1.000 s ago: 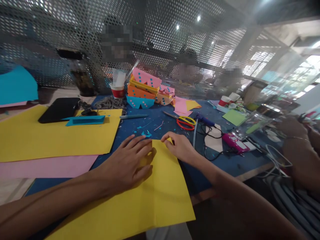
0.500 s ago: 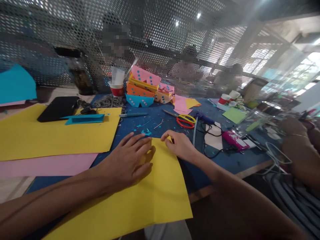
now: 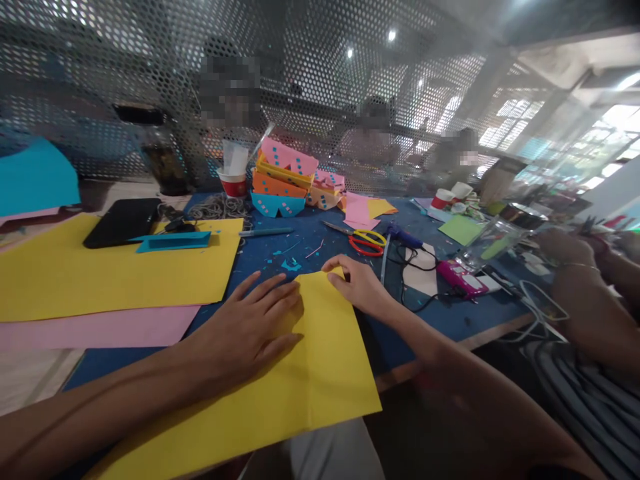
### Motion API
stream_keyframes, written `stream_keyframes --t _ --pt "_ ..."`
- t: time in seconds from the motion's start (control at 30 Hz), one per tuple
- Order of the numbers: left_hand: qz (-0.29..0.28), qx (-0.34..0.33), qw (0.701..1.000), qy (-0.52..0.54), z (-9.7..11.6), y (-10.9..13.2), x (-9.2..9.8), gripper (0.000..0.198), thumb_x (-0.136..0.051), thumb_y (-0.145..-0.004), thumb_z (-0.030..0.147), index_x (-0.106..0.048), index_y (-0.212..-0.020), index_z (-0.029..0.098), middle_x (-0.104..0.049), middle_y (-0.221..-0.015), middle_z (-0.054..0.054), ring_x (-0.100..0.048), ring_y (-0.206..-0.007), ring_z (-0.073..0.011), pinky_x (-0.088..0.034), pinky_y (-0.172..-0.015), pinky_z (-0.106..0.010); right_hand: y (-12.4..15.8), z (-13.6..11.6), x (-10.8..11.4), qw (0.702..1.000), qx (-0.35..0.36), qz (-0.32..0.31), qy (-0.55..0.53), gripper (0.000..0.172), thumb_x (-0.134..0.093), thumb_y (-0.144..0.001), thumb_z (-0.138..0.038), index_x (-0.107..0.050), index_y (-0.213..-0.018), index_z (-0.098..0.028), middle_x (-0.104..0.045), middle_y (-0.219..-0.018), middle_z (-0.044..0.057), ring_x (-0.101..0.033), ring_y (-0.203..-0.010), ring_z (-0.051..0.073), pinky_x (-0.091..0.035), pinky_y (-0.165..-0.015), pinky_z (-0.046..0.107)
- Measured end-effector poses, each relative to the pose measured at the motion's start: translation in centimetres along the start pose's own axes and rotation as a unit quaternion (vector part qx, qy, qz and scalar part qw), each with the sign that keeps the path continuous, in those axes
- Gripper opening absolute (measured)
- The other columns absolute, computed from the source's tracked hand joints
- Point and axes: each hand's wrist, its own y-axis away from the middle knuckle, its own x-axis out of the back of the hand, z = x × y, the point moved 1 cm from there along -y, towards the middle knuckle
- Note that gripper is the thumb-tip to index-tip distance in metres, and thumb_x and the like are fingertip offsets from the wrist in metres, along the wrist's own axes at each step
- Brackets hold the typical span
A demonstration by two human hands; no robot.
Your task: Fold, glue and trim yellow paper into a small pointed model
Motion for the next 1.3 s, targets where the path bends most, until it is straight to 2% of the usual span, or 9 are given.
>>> stream_keyframes --t 0.17,0.6,0.77,0.83,0.9,0.97,1.07,1.13,1.3 --pt "-0.017 0.007 1.000 0.008 0.1 0.2 -0.3 0.067 -0.040 -0.119 0.068 -0.059 -0.168 0.026 -0.055 -0.181 -0.008 -0.042 -0.172 -0.0352 -0.015 -0.145 -0.059 1.2 -0.3 0.5 0.999 -0.001 -0.019 -0.046 0.022 -0.065 -0.103 -0.032 -0.080 -0.117 -0.023 -0.066 -0.077 -0.004 -0.061 -0.072 0.017 -0.040 -0.070 0.028" --pt "-0.025 0.015 1.000 0.005 0.1 -0.1 -0.1 0.070 -0.040 -0.119 0.068 -0.055 -0.172 0.025 -0.055 -0.181 -0.010 -0.037 -0.174 -0.0376 -0.013 -0.144 -0.064 2.3 -0.7 -0.6 0.999 -0.020 -0.027 0.029 0.024 -0.062 -0.093 -0.009 -0.082 -0.100 -0.021 -0.067 -0.073 -0.005 -0.057 -0.066 0.014 -0.034 -0.069 0.027" --pt "-0.020 0.014 1.000 0.007 0.1 0.0 -0.3 0.071 -0.038 -0.118 0.070 -0.057 -0.170 0.026 -0.056 -0.180 -0.009 -0.039 -0.173 -0.0368 -0.011 -0.145 -0.062 3.5 -0.9 0.1 0.999 -0.018 -0.019 -0.038 0.019 -0.066 -0.105 -0.031 -0.081 -0.113 -0.022 -0.079 -0.094 0.001 -0.068 -0.080 0.017 -0.044 -0.076 0.029" --pt "-0.011 0.013 1.000 0.007 0.0 0.0 -0.4 0.071 -0.037 -0.118 0.071 -0.059 -0.168 0.026 -0.058 -0.179 -0.009 -0.039 -0.173 -0.0368 -0.011 -0.145 -0.061 4.5 -1.1 0.6 0.997 -0.022 -0.026 -0.071 0.024 -0.066 -0.106 -0.038 -0.080 -0.119 -0.022 -0.075 -0.087 0.000 -0.065 -0.077 0.017 -0.045 -0.074 0.029" --pt "-0.004 0.011 1.000 0.010 -0.1 0.0 -0.5 0.070 -0.038 -0.118 0.072 -0.062 -0.166 0.027 -0.059 -0.178 -0.008 -0.041 -0.172 -0.0365 -0.013 -0.145 -0.061 5.5 -1.2 0.9 0.995 -0.025 -0.032 -0.088 0.026 -0.066 -0.106 -0.036 -0.079 -0.123 -0.022 -0.065 -0.074 -0.004 -0.059 -0.069 0.017 -0.043 -0.070 0.029" --pt "0.003 0.007 1.000 0.016 -0.3 -0.1 -0.4 0.069 -0.038 -0.118 0.074 -0.065 -0.163 0.029 -0.060 -0.178 -0.007 -0.043 -0.171 -0.0361 -0.016 -0.144 -0.060 6.2 -1.2 0.8 0.995 -0.026 -0.028 -0.092 0.024 -0.065 -0.104 -0.031 -0.080 -0.121 -0.022 -0.061 -0.071 -0.004 -0.056 -0.067 0.016 -0.042 -0.068 0.029" --pt "0.026 -0.001 1.000 0.014 -0.6 -0.2 -0.1 0.072 -0.035 -0.118 0.075 -0.065 -0.164 0.028 -0.060 -0.177 -0.008 -0.047 -0.168 -0.0356 -0.020 -0.144 -0.059 6.5 -1.0 0.4 0.996 -0.029 -0.006 -0.084 0.021 -0.062 -0.100 -0.026 -0.081 -0.108 -0.021 -0.066 -0.076 -0.002 -0.057 -0.068 0.016 -0.041 -0.067 0.029" --pt "0.041 -0.009 0.999 0.005 -0.6 -0.1 0.1 0.075 -0.033 -0.118 0.074 -0.059 -0.170 0.026 -0.061 -0.177 -0.010 -0.048 -0.168 -0.0352 -0.020 -0.144 -0.057 6.3 -0.9 0.1 0.997 -0.030 0.008 -0.076 0.020 -0.062 -0.099 -0.026 -0.081 -0.103 -0.021 -0.067 -0.075 -0.001 -0.056 -0.066 0.015 -0.040 -0.065 0.029" --pt "0.024 -0.038 0.999 -0.008 0.1 0.4 -0.1 0.072 -0.035 -0.120 0.067 -0.051 -0.176 0.026 -0.061 -0.176 -0.011 -0.050 -0.167 -0.0335 -0.016 -0.145 -0.056 6.0 -0.6 -0.1 0.996 -0.034 0.033 -0.079 0.020 -0.062 -0.097 -0.027 -0.081 -0.101 -0.021 -0.070 -0.076 0.000 -0.058 -0.067 0.016 -0.041 -0.064 0.028"
